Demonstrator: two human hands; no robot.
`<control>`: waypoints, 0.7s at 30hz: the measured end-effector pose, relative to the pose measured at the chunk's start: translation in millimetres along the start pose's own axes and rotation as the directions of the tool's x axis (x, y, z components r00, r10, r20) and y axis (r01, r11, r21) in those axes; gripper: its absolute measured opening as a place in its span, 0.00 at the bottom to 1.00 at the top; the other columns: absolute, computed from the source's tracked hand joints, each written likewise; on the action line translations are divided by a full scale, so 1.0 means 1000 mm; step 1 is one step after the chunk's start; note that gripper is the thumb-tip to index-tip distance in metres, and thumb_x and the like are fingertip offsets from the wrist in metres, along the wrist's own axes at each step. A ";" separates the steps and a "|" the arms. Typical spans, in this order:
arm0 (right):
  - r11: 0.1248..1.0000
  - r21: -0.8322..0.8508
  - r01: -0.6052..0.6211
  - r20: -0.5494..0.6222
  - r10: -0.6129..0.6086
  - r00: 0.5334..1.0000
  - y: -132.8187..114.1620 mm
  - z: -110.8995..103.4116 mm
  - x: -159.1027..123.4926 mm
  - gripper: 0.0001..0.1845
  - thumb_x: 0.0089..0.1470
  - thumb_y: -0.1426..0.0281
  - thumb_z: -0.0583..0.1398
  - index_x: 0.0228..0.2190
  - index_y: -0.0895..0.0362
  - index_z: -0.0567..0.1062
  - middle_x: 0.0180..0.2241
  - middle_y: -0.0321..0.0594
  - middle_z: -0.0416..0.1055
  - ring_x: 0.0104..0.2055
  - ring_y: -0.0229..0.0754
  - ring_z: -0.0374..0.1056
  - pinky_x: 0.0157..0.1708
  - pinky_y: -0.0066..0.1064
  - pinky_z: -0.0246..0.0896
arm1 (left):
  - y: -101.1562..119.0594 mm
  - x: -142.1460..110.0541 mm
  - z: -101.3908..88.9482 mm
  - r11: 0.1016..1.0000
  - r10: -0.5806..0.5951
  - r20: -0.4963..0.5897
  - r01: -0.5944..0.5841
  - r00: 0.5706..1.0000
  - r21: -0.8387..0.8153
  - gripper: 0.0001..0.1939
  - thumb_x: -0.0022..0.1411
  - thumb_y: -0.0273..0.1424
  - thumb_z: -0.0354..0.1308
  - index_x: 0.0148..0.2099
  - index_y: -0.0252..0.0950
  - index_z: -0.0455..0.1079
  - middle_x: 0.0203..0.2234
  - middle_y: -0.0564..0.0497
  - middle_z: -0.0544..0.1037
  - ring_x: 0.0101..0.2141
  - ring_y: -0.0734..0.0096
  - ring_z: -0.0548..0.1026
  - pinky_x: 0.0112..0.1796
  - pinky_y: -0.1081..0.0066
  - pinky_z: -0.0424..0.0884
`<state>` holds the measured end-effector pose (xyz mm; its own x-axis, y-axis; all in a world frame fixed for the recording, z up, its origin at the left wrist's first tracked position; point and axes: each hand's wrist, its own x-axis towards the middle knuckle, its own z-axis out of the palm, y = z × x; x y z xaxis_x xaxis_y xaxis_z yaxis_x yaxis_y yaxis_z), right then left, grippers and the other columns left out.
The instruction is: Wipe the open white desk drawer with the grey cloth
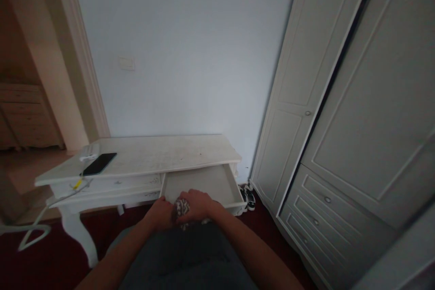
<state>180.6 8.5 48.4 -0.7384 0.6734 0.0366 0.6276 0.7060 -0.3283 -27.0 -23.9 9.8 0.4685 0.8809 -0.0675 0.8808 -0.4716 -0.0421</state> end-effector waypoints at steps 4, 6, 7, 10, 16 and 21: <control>0.998 -0.010 -0.054 -0.063 0.053 0.997 0.049 -0.016 -0.052 0.39 0.44 0.45 0.71 0.54 0.45 0.74 0.46 0.40 0.71 0.44 0.51 0.72 0.42 0.37 0.63 | 0.005 -0.001 -0.006 0.999 -0.008 0.031 0.006 0.999 0.046 0.30 0.67 0.54 0.50 0.43 0.35 0.82 0.38 0.36 0.86 0.43 0.45 0.83 0.51 0.50 0.68; 0.995 -0.024 -0.099 -0.080 0.096 0.992 0.078 -0.028 -0.082 0.38 0.43 0.49 0.73 0.54 0.47 0.75 0.44 0.39 0.71 0.45 0.50 0.71 0.44 0.35 0.61 | 0.006 -0.002 -0.008 0.998 -0.009 0.030 0.007 1.000 0.055 0.31 0.68 0.55 0.49 0.43 0.35 0.82 0.39 0.35 0.86 0.44 0.45 0.83 0.51 0.50 0.68; 0.993 -0.032 -0.116 -0.098 0.112 0.989 0.090 -0.032 -0.095 0.38 0.44 0.50 0.73 0.54 0.47 0.75 0.44 0.39 0.70 0.45 0.50 0.70 0.45 0.35 0.61 | 0.006 -0.002 -0.009 0.998 -0.013 0.030 0.011 0.999 0.056 0.31 0.68 0.55 0.49 0.43 0.35 0.83 0.39 0.35 0.86 0.44 0.45 0.83 0.51 0.50 0.67; 0.984 -0.081 -0.159 -0.186 0.142 0.972 0.110 -0.036 -0.120 0.39 0.45 0.50 0.72 0.56 0.49 0.74 0.45 0.41 0.69 0.47 0.50 0.69 0.47 0.36 0.60 | 0.007 -0.003 -0.013 0.998 -0.012 0.034 0.010 0.999 0.056 0.31 0.68 0.55 0.49 0.43 0.35 0.83 0.39 0.36 0.86 0.45 0.44 0.83 0.52 0.49 0.67; 0.972 -0.191 -0.138 -0.328 0.069 0.942 0.055 0.002 -0.080 0.35 0.47 0.45 0.70 0.53 0.47 0.74 0.46 0.43 0.68 0.49 0.53 0.65 0.49 0.42 0.60 | 0.007 -0.001 -0.012 0.998 -0.009 0.039 0.007 0.999 0.070 0.29 0.68 0.54 0.50 0.43 0.36 0.83 0.38 0.35 0.86 0.44 0.45 0.83 0.51 0.49 0.68; 0.964 -0.264 0.031 -0.349 -0.126 0.929 -0.011 0.038 -0.022 0.38 0.48 0.43 0.68 0.57 0.43 0.70 0.52 0.45 0.66 0.52 0.56 0.63 0.52 0.48 0.60 | 0.001 -0.001 -0.005 0.996 0.006 0.060 -0.011 0.998 0.083 0.16 0.66 0.42 0.56 0.43 0.41 0.82 0.41 0.40 0.86 0.45 0.47 0.82 0.51 0.51 0.68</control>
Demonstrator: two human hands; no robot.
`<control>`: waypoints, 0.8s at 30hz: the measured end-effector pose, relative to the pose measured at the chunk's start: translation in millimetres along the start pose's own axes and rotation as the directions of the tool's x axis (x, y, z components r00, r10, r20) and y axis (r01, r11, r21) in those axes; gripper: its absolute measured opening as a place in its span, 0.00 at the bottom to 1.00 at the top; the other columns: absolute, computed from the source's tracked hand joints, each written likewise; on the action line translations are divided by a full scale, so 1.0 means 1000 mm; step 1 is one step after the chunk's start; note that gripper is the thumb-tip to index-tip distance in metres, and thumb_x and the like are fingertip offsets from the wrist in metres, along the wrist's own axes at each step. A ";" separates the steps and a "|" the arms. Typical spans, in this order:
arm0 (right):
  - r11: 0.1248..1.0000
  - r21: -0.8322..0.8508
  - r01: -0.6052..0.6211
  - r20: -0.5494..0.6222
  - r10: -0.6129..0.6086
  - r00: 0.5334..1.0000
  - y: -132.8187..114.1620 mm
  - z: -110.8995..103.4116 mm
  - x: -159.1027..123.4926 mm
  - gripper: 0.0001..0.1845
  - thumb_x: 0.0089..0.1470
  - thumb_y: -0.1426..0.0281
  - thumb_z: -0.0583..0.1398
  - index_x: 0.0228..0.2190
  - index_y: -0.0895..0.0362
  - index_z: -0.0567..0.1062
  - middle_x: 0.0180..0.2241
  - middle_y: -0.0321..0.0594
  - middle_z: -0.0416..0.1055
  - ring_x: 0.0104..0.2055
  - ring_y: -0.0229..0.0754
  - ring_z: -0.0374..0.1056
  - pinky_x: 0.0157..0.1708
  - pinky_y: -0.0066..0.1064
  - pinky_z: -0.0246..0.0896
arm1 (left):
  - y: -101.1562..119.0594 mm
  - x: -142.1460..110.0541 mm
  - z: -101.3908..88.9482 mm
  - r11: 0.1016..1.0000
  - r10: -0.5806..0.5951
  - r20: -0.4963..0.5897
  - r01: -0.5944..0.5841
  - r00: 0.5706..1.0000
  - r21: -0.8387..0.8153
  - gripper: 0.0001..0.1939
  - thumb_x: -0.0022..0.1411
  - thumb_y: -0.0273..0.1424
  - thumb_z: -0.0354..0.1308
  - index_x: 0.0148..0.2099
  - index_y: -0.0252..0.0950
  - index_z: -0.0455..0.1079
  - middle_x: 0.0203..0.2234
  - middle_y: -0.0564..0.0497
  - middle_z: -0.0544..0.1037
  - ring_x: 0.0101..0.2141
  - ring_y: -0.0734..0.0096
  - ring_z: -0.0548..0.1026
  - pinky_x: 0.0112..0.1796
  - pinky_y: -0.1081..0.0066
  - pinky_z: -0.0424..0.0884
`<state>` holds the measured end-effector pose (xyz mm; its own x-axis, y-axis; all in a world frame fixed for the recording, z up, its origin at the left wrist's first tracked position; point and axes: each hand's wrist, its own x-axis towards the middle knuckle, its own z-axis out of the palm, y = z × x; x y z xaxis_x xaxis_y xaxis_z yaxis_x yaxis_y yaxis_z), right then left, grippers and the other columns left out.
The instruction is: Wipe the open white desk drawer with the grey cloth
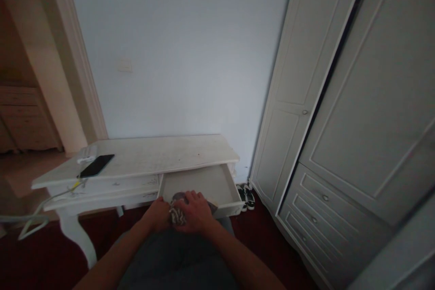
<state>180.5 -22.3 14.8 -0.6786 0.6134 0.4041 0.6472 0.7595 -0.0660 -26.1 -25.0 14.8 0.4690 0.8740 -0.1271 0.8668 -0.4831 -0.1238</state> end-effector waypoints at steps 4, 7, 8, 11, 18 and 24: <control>0.993 -0.012 0.122 0.008 -0.121 0.993 -0.002 0.005 -0.006 0.37 0.51 0.46 0.69 0.59 0.41 0.69 0.58 0.47 0.63 0.55 0.55 0.61 0.54 0.49 0.59 | -0.001 -0.001 0.002 1.000 0.021 -0.020 -0.021 1.000 -0.002 0.11 0.64 0.37 0.58 0.43 0.44 0.81 0.42 0.43 0.86 0.45 0.50 0.82 0.51 0.53 0.69; 0.988 -0.018 0.156 0.055 -0.155 0.986 0.033 -0.005 -0.039 0.37 0.50 0.48 0.70 0.59 0.41 0.70 0.61 0.47 0.62 0.57 0.56 0.62 0.56 0.49 0.58 | 0.001 -0.001 0.002 1.000 -0.011 -0.033 0.012 0.999 0.013 0.18 0.67 0.44 0.55 0.40 0.39 0.81 0.37 0.39 0.86 0.42 0.49 0.83 0.50 0.52 0.70; 0.991 -0.023 0.129 0.060 -0.127 0.990 0.049 -0.010 -0.053 0.38 0.49 0.50 0.71 0.59 0.41 0.71 0.62 0.48 0.62 0.57 0.56 0.62 0.56 0.49 0.59 | 0.002 -0.001 0.002 1.000 -0.016 -0.040 0.016 0.999 0.011 0.22 0.68 0.48 0.53 0.40 0.38 0.81 0.37 0.38 0.86 0.42 0.48 0.84 0.50 0.51 0.69; 0.999 -0.051 -0.004 0.029 0.006 1.000 0.098 -0.024 -0.099 0.35 0.45 0.57 0.73 0.56 0.43 0.75 0.62 0.47 0.64 0.58 0.59 0.64 0.57 0.52 0.59 | 0.002 0.000 0.002 1.000 -0.001 -0.051 0.001 0.999 -0.006 0.29 0.69 0.54 0.48 0.42 0.37 0.81 0.38 0.37 0.86 0.43 0.47 0.83 0.51 0.51 0.68; 0.944 -0.092 -0.316 -0.143 0.301 0.943 0.139 -0.018 -0.153 0.32 0.42 0.62 0.72 0.52 0.47 0.79 0.60 0.53 0.66 0.59 0.70 0.63 0.58 0.59 0.60 | 0.003 -0.001 -0.003 1.000 -0.015 -0.023 0.014 1.000 -0.021 0.29 0.69 0.54 0.49 0.42 0.37 0.81 0.39 0.37 0.86 0.44 0.46 0.82 0.51 0.51 0.67; 0.932 -0.124 -0.342 -0.367 0.277 0.888 0.105 0.043 -0.141 0.28 0.45 0.61 0.70 0.50 0.47 0.79 0.56 0.51 0.65 0.56 0.67 0.63 0.54 0.66 0.60 | 0.003 -0.002 -0.003 1.000 0.000 -0.034 -0.001 0.999 -0.027 0.29 0.70 0.53 0.49 0.43 0.36 0.81 0.40 0.37 0.86 0.45 0.46 0.82 0.52 0.50 0.68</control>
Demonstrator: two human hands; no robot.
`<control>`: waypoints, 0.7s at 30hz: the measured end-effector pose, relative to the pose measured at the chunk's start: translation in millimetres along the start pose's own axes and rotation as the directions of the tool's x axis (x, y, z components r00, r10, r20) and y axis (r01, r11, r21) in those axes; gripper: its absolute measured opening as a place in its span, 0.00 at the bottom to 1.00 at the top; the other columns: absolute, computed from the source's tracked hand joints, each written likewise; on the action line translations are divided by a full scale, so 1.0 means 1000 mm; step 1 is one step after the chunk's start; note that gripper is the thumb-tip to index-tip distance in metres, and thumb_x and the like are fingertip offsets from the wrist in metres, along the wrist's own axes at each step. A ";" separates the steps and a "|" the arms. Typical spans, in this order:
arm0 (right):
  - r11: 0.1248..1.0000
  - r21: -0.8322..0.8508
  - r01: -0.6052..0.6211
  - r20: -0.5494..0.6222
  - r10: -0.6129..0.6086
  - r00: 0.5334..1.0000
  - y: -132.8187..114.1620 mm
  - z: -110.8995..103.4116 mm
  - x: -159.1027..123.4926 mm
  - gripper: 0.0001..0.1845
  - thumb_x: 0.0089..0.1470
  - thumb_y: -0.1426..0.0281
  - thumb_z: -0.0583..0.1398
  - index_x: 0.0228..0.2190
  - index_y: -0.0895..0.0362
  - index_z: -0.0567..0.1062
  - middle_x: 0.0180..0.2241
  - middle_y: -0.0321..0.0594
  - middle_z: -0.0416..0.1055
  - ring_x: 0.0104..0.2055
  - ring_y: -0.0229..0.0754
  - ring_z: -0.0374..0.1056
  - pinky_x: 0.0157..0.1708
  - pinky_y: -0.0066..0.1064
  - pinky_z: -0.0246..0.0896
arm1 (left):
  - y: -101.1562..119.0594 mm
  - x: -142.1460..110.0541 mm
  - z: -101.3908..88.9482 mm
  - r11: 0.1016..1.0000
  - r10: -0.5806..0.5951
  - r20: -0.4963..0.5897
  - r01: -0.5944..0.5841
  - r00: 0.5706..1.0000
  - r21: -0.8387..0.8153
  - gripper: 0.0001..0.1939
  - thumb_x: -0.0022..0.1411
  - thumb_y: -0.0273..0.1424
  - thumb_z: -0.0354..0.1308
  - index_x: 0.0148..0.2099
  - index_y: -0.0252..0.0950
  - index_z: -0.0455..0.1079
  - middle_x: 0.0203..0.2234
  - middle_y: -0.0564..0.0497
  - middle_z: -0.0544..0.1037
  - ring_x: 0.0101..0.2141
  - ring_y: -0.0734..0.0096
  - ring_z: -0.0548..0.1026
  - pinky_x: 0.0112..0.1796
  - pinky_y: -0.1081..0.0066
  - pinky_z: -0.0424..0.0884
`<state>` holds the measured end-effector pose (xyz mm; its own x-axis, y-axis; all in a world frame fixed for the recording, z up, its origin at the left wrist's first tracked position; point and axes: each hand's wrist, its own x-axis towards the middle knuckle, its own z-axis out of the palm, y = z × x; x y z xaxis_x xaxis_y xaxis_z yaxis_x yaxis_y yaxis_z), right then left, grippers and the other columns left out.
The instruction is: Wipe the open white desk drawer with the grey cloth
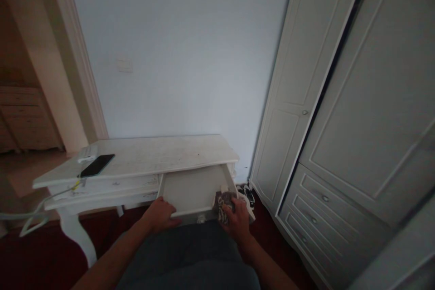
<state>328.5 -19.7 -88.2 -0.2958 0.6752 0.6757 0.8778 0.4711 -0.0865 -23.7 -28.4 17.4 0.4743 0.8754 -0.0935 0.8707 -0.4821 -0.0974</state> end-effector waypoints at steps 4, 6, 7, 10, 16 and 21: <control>0.996 0.051 0.073 0.052 -0.076 0.996 -0.035 0.027 -0.004 0.24 0.49 0.63 0.68 0.50 0.43 0.78 0.56 0.49 0.64 0.57 0.65 0.63 0.55 0.68 0.58 | -0.002 0.002 0.004 1.000 -0.011 -0.004 0.011 1.000 0.006 0.30 0.69 0.54 0.49 0.43 0.37 0.82 0.40 0.37 0.86 0.45 0.46 0.83 0.51 0.51 0.68; 0.994 0.067 0.088 0.106 -0.094 0.990 -0.047 0.034 -0.002 0.24 0.50 0.64 0.67 0.50 0.42 0.79 0.56 0.48 0.64 0.57 0.64 0.63 0.56 0.69 0.58 | -0.003 0.002 0.005 1.000 -0.011 -0.007 0.012 1.000 0.010 0.29 0.69 0.54 0.49 0.43 0.37 0.82 0.39 0.38 0.86 0.44 0.47 0.83 0.51 0.51 0.68; 0.992 0.069 0.106 0.116 -0.113 0.987 -0.049 0.036 -0.001 0.24 0.49 0.65 0.67 0.50 0.41 0.78 0.56 0.48 0.65 0.57 0.63 0.64 0.56 0.68 0.58 | -0.003 0.002 0.005 1.000 -0.012 -0.006 0.012 1.000 0.012 0.29 0.69 0.54 0.49 0.43 0.37 0.82 0.39 0.38 0.86 0.44 0.47 0.83 0.51 0.51 0.68; 0.969 0.073 0.235 0.108 -0.242 0.964 -0.037 0.032 -0.001 0.25 0.49 0.64 0.68 0.50 0.38 0.78 0.54 0.45 0.66 0.56 0.60 0.65 0.57 0.65 0.60 | -0.002 0.001 0.003 1.000 -0.009 -0.003 0.009 1.000 0.012 0.29 0.69 0.54 0.49 0.43 0.37 0.82 0.39 0.38 0.86 0.44 0.47 0.83 0.50 0.52 0.68; 0.950 -0.011 0.311 0.115 -0.308 0.945 0.034 0.007 -0.036 0.26 0.51 0.73 0.66 0.49 0.35 0.79 0.50 0.41 0.72 0.52 0.54 0.69 0.55 0.54 0.63 | 0.000 0.001 0.000 1.000 -0.008 -0.005 0.008 1.000 0.014 0.30 0.69 0.55 0.48 0.42 0.38 0.82 0.39 0.38 0.86 0.44 0.48 0.83 0.50 0.52 0.68; 0.994 -0.025 0.105 0.079 -0.103 0.992 0.043 0.004 -0.054 0.30 0.44 0.73 0.67 0.50 0.42 0.78 0.50 0.46 0.72 0.51 0.58 0.69 0.48 0.49 0.68 | -0.001 0.004 0.003 1.000 -0.009 -0.008 0.010 1.000 0.023 0.30 0.68 0.56 0.50 0.42 0.37 0.82 0.39 0.37 0.86 0.44 0.45 0.83 0.51 0.50 0.68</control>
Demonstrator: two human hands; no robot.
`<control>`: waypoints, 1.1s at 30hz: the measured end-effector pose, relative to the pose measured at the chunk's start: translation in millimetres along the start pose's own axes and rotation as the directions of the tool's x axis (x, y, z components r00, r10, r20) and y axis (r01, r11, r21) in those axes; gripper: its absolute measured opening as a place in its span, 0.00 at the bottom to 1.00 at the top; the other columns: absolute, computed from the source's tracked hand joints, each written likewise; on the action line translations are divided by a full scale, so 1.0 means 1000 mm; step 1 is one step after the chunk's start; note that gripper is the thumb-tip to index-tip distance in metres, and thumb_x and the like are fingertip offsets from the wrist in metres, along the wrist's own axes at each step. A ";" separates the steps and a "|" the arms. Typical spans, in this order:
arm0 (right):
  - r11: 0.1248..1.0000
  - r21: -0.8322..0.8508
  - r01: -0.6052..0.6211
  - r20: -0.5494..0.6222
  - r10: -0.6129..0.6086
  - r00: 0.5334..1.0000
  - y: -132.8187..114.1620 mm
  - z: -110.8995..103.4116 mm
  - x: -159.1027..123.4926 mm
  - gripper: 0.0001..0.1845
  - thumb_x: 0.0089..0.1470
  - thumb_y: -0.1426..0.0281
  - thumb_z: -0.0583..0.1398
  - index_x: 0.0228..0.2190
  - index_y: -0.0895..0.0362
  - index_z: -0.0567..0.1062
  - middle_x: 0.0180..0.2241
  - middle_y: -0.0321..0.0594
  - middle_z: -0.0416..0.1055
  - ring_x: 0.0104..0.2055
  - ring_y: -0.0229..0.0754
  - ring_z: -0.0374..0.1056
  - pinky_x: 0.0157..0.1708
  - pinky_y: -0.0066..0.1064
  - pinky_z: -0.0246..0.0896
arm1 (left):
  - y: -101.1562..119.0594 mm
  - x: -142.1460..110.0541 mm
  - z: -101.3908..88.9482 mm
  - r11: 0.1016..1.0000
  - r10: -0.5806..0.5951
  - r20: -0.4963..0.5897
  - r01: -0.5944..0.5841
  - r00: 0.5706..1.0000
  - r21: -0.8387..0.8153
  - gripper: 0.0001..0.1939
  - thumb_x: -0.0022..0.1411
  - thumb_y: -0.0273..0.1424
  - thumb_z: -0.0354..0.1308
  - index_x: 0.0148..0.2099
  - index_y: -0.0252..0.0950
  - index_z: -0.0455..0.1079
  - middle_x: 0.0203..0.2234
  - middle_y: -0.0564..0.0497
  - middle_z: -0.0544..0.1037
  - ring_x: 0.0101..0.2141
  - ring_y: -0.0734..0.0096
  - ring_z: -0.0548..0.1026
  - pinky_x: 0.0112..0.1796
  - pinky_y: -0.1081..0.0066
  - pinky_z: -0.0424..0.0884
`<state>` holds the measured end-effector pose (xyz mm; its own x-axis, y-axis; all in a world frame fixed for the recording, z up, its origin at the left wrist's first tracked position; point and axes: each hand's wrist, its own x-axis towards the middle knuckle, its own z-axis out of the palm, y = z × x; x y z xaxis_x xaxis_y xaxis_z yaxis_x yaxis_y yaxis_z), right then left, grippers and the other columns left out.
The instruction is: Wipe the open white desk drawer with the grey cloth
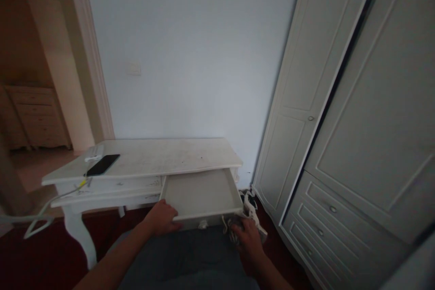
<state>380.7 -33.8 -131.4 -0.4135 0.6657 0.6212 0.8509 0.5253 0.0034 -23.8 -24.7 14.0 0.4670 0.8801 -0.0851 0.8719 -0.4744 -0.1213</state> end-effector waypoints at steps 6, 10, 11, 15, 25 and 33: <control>0.997 0.021 0.075 0.099 -0.076 0.992 -0.059 0.020 0.028 0.32 0.45 0.70 0.69 0.53 0.40 0.76 0.51 0.44 0.72 0.49 0.57 0.71 0.46 0.45 0.70 | -0.003 0.000 0.005 1.000 0.019 -0.010 -0.019 1.000 -0.020 0.29 0.69 0.55 0.49 0.42 0.37 0.81 0.39 0.37 0.86 0.44 0.46 0.83 0.50 0.51 0.68; 0.980 0.030 0.199 0.155 -0.201 0.967 -0.057 0.013 0.037 0.27 0.50 0.69 0.68 0.52 0.38 0.76 0.53 0.42 0.73 0.51 0.53 0.71 0.45 0.39 0.70 | -0.003 -0.001 0.006 1.000 -0.008 -0.007 0.008 1.000 -0.013 0.30 0.68 0.56 0.49 0.42 0.39 0.81 0.39 0.39 0.86 0.44 0.48 0.82 0.50 0.52 0.67; 0.975 0.024 0.220 0.160 -0.221 0.962 -0.050 0.009 0.037 0.26 0.51 0.69 0.68 0.51 0.38 0.76 0.54 0.42 0.73 0.52 0.53 0.71 0.45 0.38 0.70 | -0.003 -0.001 0.006 1.000 -0.010 -0.010 0.010 1.000 -0.011 0.30 0.68 0.56 0.48 0.42 0.39 0.81 0.39 0.39 0.86 0.43 0.48 0.83 0.50 0.52 0.68; 0.984 -0.011 0.178 0.120 -0.175 0.977 -0.012 -0.013 0.028 0.27 0.51 0.73 0.66 0.51 0.39 0.77 0.52 0.44 0.74 0.50 0.53 0.72 0.44 0.39 0.69 | -0.002 -0.001 0.008 1.000 -0.003 -0.024 0.003 1.000 -0.005 0.31 0.69 0.56 0.48 0.41 0.38 0.82 0.38 0.38 0.86 0.42 0.47 0.83 0.50 0.51 0.68; 0.941 0.162 -0.297 0.041 0.294 0.955 -0.023 -0.063 0.091 0.30 0.43 0.66 0.69 0.50 0.51 0.75 0.53 0.49 0.65 0.53 0.59 0.67 0.48 0.46 0.68 | 0.004 0.003 0.002 1.000 -0.002 -0.001 0.002 1.000 -0.030 0.32 0.69 0.58 0.46 0.42 0.39 0.81 0.40 0.38 0.86 0.45 0.47 0.83 0.51 0.51 0.68; 0.922 0.373 -0.101 0.353 -0.040 0.935 -0.150 -0.066 0.179 0.35 0.41 0.54 0.71 0.51 0.47 0.71 0.49 0.41 0.64 0.50 0.53 0.66 0.46 0.41 0.66 | 0.006 0.001 -0.003 0.993 -0.032 -0.023 0.029 0.999 -0.111 0.26 0.65 0.51 0.54 0.55 0.39 0.74 0.43 0.41 0.85 0.46 0.46 0.82 0.52 0.51 0.68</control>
<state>200.2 -28.0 31.1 -0.5350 0.7881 0.3044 0.7057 0.6150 -0.3517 -17.7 -27.0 16.2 0.4420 0.8951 -0.0588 0.8962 -0.4435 -0.0134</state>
